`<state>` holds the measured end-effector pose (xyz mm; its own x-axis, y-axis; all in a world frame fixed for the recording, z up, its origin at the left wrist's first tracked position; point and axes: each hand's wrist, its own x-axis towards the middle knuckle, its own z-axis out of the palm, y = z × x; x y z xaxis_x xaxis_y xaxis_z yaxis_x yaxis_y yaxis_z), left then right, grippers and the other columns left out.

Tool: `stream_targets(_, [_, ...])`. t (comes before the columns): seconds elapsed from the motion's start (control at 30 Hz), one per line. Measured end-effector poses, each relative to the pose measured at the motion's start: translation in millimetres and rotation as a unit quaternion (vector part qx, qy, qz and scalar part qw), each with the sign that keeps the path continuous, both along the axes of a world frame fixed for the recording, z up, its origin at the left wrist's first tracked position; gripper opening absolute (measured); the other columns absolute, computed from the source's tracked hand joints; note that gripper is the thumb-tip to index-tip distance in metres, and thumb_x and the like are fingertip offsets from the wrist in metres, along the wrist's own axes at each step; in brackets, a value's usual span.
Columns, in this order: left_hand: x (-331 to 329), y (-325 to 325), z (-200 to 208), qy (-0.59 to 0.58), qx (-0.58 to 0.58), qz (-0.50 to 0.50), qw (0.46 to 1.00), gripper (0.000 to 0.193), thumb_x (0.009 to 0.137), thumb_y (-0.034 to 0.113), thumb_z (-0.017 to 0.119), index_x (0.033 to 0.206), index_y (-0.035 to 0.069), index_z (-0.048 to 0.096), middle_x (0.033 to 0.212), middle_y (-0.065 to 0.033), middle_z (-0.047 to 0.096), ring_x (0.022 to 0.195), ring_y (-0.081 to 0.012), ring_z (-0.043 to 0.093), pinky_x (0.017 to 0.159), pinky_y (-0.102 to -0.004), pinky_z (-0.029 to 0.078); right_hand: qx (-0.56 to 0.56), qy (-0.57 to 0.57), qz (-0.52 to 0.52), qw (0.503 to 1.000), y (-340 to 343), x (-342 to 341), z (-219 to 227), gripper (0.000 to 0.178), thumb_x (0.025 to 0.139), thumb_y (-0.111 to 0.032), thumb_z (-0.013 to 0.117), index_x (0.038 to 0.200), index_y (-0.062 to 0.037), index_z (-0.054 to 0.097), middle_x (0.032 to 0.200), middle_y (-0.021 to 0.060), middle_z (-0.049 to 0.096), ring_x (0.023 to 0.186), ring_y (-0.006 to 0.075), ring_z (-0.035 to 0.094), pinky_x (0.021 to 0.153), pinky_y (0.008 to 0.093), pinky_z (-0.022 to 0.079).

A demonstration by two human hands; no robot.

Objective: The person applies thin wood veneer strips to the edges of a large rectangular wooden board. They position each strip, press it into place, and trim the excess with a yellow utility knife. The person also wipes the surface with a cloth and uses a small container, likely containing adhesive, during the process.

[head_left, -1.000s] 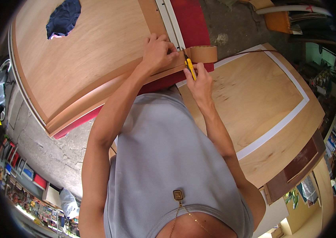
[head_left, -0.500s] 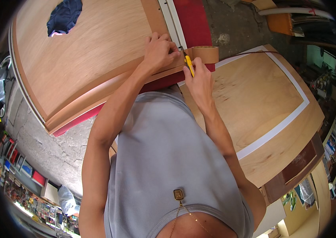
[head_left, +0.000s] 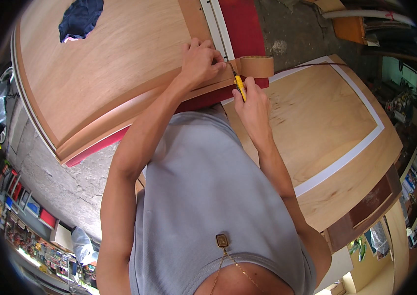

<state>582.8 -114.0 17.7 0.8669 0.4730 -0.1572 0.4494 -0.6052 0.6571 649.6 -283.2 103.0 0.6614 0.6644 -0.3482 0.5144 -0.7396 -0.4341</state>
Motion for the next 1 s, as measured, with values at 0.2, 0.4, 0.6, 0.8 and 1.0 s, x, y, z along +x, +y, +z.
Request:
stream_targets(0.2, [0.3,0.9,-5.5,-0.004,0.004,-0.005,1.0,0.017,0.074,0.036,0.078,0.083,0.021,0.078,0.09,-0.0001,0.061,0.099,-0.0251,0.048,0.088,-0.0415,0.032,-0.008,0.005,0.008,1.0,11.6,1.8,2.7,0.025,0.09,-0.017,0.063,0.105,-0.0041,0.049,0.089,0.0211,0.062,0.082,0.0441,0.063,0.066,0.053,0.047])
stream_targets(0.4, [0.8,0.6,-1.7,0.004,-0.005,-0.002,1.0,0.016,0.073,0.034,0.078,0.081,0.021,0.078,0.092,0.0003,0.062,0.1,-0.0247,0.049,0.089,-0.0415,0.032,-0.024,0.015,0.015,0.999,6.7,0.6,5.4,0.026,0.09,-0.018,0.064,0.105,-0.0035,0.048,0.087,0.0216,0.063,0.082,0.0439,0.064,0.066,0.0533,0.048])
stream_targets(0.6, [-0.1,1.0,-4.5,0.004,-0.002,-0.005,1.0,0.017,0.074,0.036,0.078,0.083,0.021,0.078,0.091,0.0009,0.062,0.1,-0.0241,0.048,0.089,-0.041,0.032,-0.054,0.001,0.034,0.998,7.9,2.4,3.7,0.026,0.089,-0.017,0.064,0.105,-0.0033,0.049,0.087,0.0222,0.062,0.081,0.0446,0.063,0.066,0.054,0.048])
stream_targets(0.8, [1.3,0.5,-5.3,-0.005,-0.002,-0.002,1.0,0.016,0.073,0.035,0.078,0.082,0.021,0.078,0.091,0.0006,0.062,0.099,-0.0248,0.048,0.089,-0.0414,0.031,-0.069,0.005,0.041,0.997,-2.1,-0.3,10.2,0.026,0.088,-0.015,0.065,0.103,-0.0032,0.048,0.088,0.0225,0.063,0.081,0.0447,0.063,0.066,0.0546,0.048])
stream_targets(1.0, [1.6,-0.3,-4.3,0.0,-0.002,0.001,1.0,0.015,0.072,0.034,0.078,0.079,0.021,0.078,0.091,0.0001,0.062,0.1,-0.0254,0.048,0.09,-0.0419,0.031,-0.062,0.021,0.038,0.997,-12.7,-3.4,9.1,0.026,0.089,-0.015,0.064,0.105,-0.0027,0.047,0.089,0.0219,0.063,0.082,0.0445,0.064,0.066,0.0544,0.048])
